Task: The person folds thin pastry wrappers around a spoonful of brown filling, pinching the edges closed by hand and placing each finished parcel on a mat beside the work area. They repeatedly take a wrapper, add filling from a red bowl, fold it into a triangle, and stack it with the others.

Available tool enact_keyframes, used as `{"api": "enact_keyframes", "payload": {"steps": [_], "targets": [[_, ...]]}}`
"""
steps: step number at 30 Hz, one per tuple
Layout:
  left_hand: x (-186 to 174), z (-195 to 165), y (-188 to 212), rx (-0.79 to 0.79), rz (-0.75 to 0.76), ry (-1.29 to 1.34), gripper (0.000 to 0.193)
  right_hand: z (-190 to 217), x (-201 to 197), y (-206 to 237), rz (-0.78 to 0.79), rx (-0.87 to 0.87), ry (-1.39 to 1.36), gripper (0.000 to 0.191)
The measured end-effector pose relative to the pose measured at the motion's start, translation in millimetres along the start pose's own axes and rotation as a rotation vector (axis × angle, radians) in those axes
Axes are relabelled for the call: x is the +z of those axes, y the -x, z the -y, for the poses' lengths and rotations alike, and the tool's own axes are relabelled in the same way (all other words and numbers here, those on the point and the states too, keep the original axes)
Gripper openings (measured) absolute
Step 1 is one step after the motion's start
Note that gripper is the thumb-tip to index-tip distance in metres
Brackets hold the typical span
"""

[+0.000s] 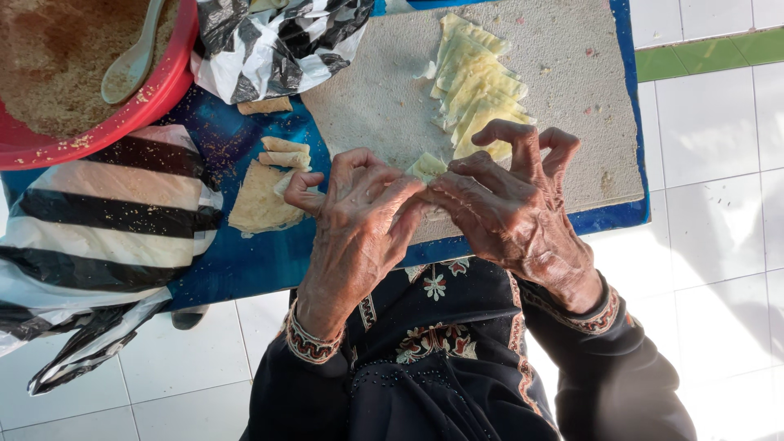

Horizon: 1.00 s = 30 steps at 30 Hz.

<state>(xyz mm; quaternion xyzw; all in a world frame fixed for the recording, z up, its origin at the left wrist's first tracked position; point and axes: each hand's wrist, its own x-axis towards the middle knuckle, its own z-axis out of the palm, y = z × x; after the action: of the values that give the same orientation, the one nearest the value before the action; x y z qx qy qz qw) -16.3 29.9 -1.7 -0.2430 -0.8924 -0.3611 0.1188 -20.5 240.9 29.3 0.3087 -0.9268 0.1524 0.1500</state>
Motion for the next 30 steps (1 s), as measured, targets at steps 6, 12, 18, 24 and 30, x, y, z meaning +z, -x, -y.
{"api": "enact_keyframes", "payload": {"steps": [6, 12, 18, 24, 30], "targets": [[-2, -6, -2, -0.02, 0.045, -0.045, 0.021, 1, -6, -4, 0.04, -0.029, 0.066, 0.029], [-5, -6, -1, 0.004, 0.023, -0.007, 0.025, -6, -5, -7, 0.077, -0.007, -0.012, 0.022], [-2, -6, 6, -0.014, 0.015, 0.014, 0.029, -12, -6, -9, 0.093, 0.007, -0.056, 0.022], [3, -14, 28, 0.023, -0.007, -0.216, 0.025, -10, -8, -8, 0.089, 0.01, -0.075, 0.023], [8, -16, 40, 0.017, -0.033, -0.315, 0.03, -10, -2, -10, 0.075, 0.01, -0.045, 0.018]]}}
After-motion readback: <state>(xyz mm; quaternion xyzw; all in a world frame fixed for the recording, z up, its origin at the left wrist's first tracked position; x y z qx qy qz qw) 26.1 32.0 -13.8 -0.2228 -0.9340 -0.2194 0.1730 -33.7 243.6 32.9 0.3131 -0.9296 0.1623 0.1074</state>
